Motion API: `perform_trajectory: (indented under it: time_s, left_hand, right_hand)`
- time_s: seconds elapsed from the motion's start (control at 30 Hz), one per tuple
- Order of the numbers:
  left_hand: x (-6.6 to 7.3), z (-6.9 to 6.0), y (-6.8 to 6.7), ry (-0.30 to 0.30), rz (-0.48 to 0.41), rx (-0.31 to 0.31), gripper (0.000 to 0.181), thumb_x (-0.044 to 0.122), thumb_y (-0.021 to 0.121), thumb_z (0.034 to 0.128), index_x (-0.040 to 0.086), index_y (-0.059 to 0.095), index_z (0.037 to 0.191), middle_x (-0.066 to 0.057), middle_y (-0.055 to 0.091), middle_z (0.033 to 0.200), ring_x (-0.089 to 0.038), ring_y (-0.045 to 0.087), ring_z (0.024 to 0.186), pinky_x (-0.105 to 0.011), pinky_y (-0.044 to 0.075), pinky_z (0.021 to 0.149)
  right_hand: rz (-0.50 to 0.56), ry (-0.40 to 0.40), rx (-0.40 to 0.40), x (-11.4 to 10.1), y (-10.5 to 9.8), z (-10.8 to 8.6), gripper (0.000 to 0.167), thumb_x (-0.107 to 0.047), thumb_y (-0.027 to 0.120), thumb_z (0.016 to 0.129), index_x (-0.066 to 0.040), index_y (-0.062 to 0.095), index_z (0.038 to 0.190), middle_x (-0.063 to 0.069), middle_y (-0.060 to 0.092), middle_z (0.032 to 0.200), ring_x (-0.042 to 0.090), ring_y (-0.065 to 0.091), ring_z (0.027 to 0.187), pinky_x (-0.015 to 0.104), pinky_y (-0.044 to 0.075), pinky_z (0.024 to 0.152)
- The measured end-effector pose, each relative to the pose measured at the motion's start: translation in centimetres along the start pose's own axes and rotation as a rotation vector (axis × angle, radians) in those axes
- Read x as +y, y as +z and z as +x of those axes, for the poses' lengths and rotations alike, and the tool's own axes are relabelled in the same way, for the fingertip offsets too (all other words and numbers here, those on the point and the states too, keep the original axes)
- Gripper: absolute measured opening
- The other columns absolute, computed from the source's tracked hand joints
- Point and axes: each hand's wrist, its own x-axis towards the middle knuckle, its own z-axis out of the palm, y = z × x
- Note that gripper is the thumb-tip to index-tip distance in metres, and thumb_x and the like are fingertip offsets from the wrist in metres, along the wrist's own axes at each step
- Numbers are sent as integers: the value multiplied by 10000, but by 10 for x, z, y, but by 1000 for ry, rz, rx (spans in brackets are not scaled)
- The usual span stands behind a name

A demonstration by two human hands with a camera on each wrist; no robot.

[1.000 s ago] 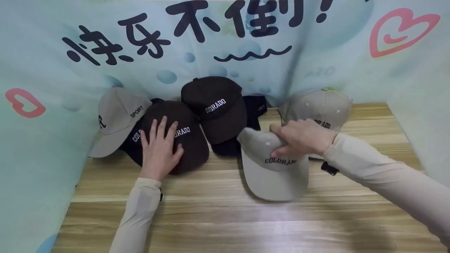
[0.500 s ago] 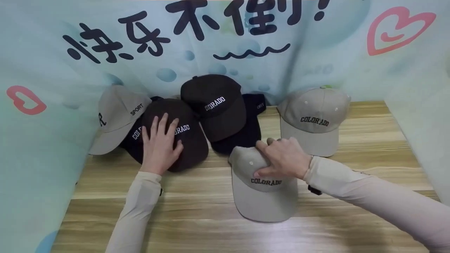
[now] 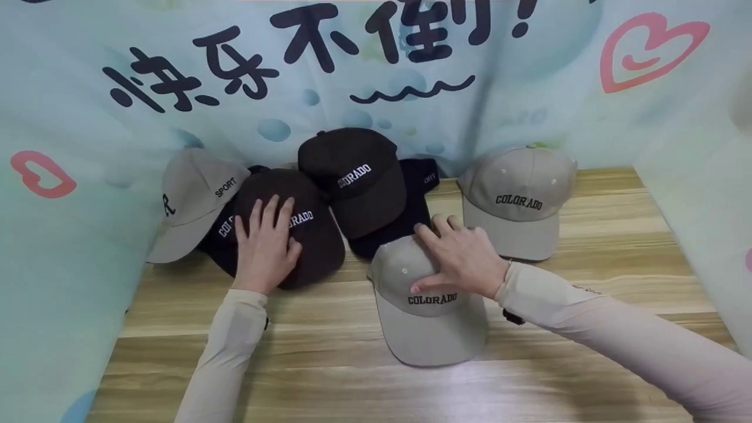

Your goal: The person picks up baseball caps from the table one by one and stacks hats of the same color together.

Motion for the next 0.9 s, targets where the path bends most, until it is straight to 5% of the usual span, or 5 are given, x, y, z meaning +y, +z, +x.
perform_trajectory:
  time_s: [0.1, 0.2, 0.33, 0.6, 0.9]
  left_hand:
    - [-3, -2, 3, 3, 1, 3, 660, 101, 562, 872, 83, 328, 1489, -204, 297, 1508, -433, 182, 1393, -698, 105, 1042]
    - [-7, -5, 6, 6, 5, 14, 650, 97, 564, 870, 78, 342, 1481, -208, 313, 1498, -433, 198, 1387, -704, 116, 1035]
    - [-10, -6, 8, 9, 2, 28, 616, 101, 576, 886, 76, 368, 1465, -211, 319, 1492, -431, 205, 1385, -708, 118, 1032]
    - [-16, -2, 3, 16, 32, 25, 562, 131, 584, 910, 51, 406, 1437, -226, 325, 1482, -440, 228, 1371, -692, 156, 1034]
    - [-28, -17, 5, 50, 105, 23, 536, 140, 614, 891, 32, 455, 1391, -234, 353, 1461, -444, 274, 1346, -679, 191, 1031]
  right_hand:
    - [66, 0, -34, 9, -8, 1, 947, -781, 661, 645, -82, 529, 1270, 143, 522, 1046, 321, 534, 870, 406, 462, 460]
    - [135, 33, -116, 26, -19, 4, 925, -752, 641, 701, -75, 509, 1317, 170, 533, 1163, 360, 537, 1021, 511, 514, 725]
    - [171, 91, -195, 62, -29, 6, 832, -670, 619, 800, -57, 487, 1347, 231, 481, 1304, 428, 450, 1194, 660, 351, 939]
    - [211, 237, -187, 143, -32, -1, 568, -372, 635, 929, 20, 483, 1310, 311, 418, 1311, 516, 404, 1185, 695, 324, 912]
    - [255, 389, -223, 194, -34, -12, 724, -330, 676, 892, 57, 350, 1411, 371, 312, 1375, 558, 333, 1196, 698, 265, 946]
